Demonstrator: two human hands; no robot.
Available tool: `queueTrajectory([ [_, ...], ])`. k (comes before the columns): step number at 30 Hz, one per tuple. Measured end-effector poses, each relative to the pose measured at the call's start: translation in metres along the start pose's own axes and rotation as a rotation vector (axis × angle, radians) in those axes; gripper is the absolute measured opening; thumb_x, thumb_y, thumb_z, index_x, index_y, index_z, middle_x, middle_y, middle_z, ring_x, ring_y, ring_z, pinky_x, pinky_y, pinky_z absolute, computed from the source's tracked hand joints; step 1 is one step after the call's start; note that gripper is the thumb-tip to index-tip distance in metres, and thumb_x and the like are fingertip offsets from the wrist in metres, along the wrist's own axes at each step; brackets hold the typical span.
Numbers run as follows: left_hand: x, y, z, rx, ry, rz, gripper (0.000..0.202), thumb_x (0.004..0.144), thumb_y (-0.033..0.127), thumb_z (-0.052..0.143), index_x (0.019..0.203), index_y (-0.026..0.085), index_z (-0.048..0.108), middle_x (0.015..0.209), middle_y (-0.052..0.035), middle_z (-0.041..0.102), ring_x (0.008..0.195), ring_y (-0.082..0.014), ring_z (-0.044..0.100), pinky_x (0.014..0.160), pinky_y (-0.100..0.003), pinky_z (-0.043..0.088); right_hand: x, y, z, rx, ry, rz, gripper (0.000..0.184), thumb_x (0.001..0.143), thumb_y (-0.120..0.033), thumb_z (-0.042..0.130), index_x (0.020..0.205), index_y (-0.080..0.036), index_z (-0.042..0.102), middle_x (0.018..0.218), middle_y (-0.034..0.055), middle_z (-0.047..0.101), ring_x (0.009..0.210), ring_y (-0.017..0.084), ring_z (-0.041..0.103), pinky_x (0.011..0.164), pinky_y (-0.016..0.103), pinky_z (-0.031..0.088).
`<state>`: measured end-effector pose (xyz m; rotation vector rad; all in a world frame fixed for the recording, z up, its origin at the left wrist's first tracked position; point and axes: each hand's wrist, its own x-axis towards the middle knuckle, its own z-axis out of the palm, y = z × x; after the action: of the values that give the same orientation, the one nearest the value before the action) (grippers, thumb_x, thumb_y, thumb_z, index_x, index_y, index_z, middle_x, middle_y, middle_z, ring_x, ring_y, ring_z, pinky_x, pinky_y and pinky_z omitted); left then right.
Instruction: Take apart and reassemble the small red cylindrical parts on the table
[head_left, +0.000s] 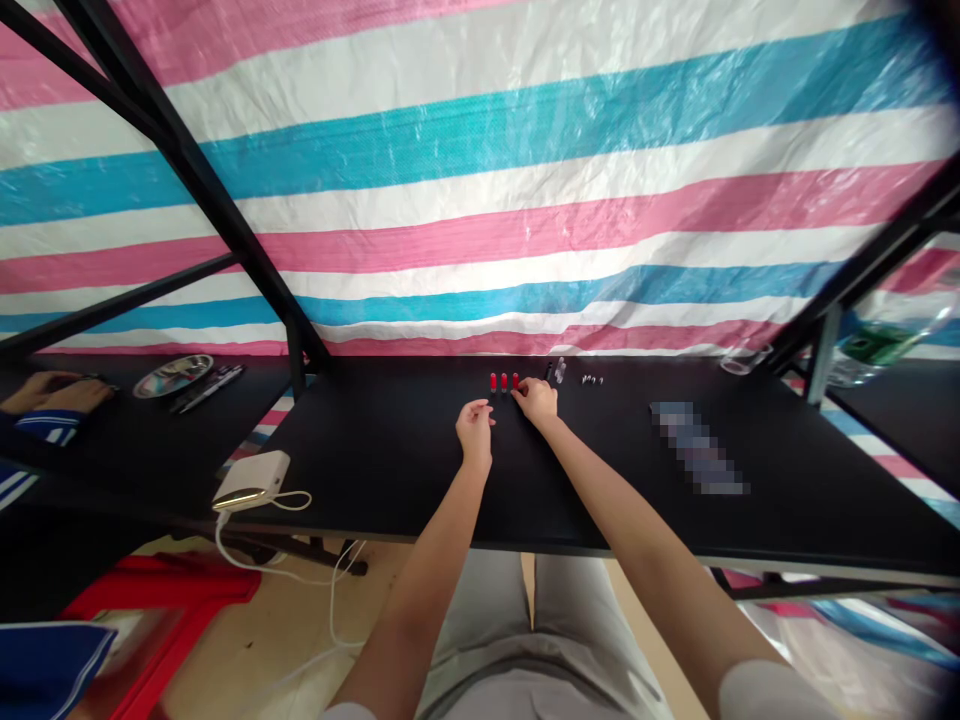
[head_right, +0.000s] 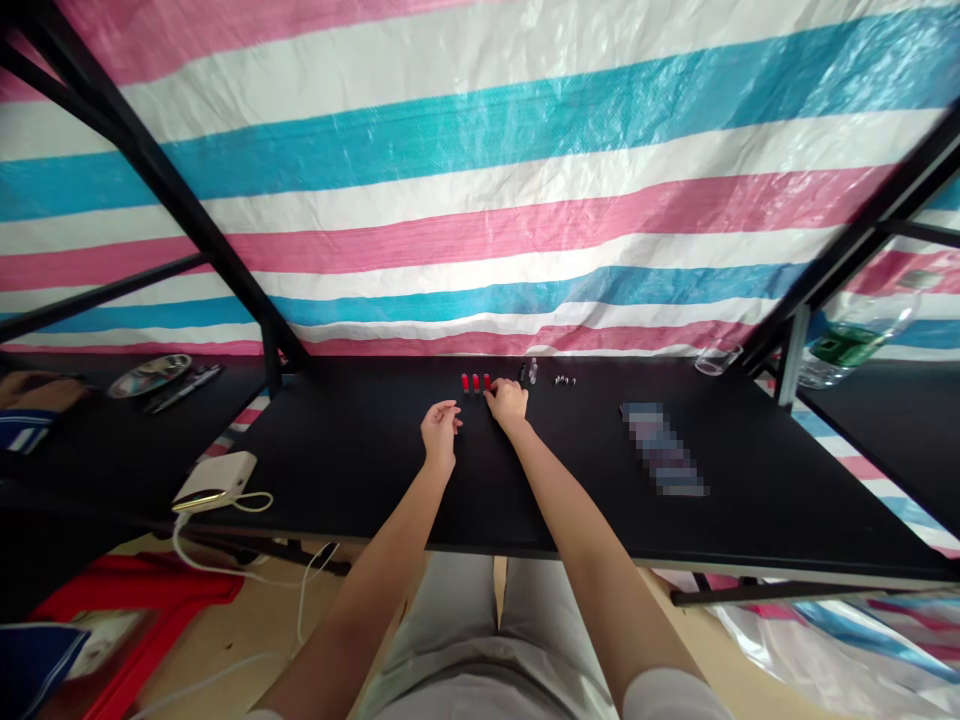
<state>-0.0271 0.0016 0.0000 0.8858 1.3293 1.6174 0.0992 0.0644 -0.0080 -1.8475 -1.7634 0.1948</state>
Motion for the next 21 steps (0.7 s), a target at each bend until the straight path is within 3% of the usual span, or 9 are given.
queueTrajectory([
  [4,0.001,-0.001,0.000,0.049,-0.013,0.007,0.017,0.068,0.020,0.052,0.083,0.014,0.059,0.072,-0.0011,0.059,0.052,-0.0062,0.052,0.052,-0.019,0.042,-0.009,0.009,-0.013,0.033,0.074,-0.075,0.017,0.078,-0.033,0.053,0.085,-0.020,0.061,0.079,0.0044,0.062,0.081,0.020,0.054,0.070,0.031,0.034],
  [7,-0.005,0.001,0.000,0.178,-0.073,0.116,0.017,0.073,0.022,0.050,0.086,0.015,0.058,0.074,-0.0020,0.059,0.055,-0.0079,0.053,0.056,-0.021,0.045,-0.018,0.024,-0.027,0.109,0.179,-0.113,0.019,0.080,-0.030,0.047,0.086,-0.020,0.061,0.081,0.0046,0.063,0.080,0.019,0.055,0.072,0.032,0.035],
  [9,-0.015,0.003,0.003,0.349,-0.188,0.298,0.018,0.076,0.022,0.048,0.089,0.017,0.059,0.079,-0.0037,0.060,0.061,-0.0099,0.054,0.063,-0.025,0.047,-0.024,0.037,-0.035,0.164,0.263,-0.091,0.019,0.079,-0.028,0.045,0.085,-0.019,0.060,0.082,0.0049,0.063,0.077,0.018,0.055,0.074,0.033,0.036],
  [12,-0.033,0.005,0.015,0.631,-0.488,0.608,0.025,0.078,0.018,0.046,0.099,0.020,0.059,0.090,-0.0068,0.061,0.078,-0.0154,0.056,0.079,-0.031,0.046,-0.033,0.055,-0.043,0.295,0.379,-0.013,0.021,0.078,-0.030,0.045,0.087,-0.017,0.058,0.079,0.0060,0.062,0.071,0.017,0.055,0.072,0.032,0.040],
  [14,-0.040,0.004,0.029,0.746,-0.644,0.701,0.034,0.077,0.016,0.047,0.111,0.021,0.054,0.099,-0.0084,0.059,0.091,-0.0197,0.055,0.086,-0.035,0.044,-0.039,0.063,-0.046,0.393,0.451,0.062,0.023,0.078,-0.032,0.044,0.089,-0.016,0.056,0.079,0.0065,0.061,0.067,0.016,0.055,0.068,0.030,0.042],
  [18,-0.032,0.001,0.066,0.820,-0.693,0.649,0.059,0.074,0.011,0.047,0.131,0.020,0.034,0.115,-0.0121,0.050,0.101,-0.0223,0.053,0.089,-0.036,0.042,-0.046,0.068,-0.049,0.492,0.540,0.169,0.023,0.077,-0.034,0.045,0.087,-0.016,0.055,0.077,0.0058,0.059,0.066,0.015,0.054,0.066,0.029,0.044],
  [21,-0.014,-0.002,0.091,0.908,-0.674,0.522,0.069,0.073,0.010,0.049,0.137,0.014,0.024,0.112,-0.0167,0.050,0.096,-0.0248,0.056,0.085,-0.036,0.043,-0.048,0.068,-0.050,0.517,0.538,0.187,0.024,0.076,-0.035,0.047,0.088,-0.016,0.055,0.074,0.0051,0.058,0.066,0.015,0.053,0.066,0.028,0.045],
])
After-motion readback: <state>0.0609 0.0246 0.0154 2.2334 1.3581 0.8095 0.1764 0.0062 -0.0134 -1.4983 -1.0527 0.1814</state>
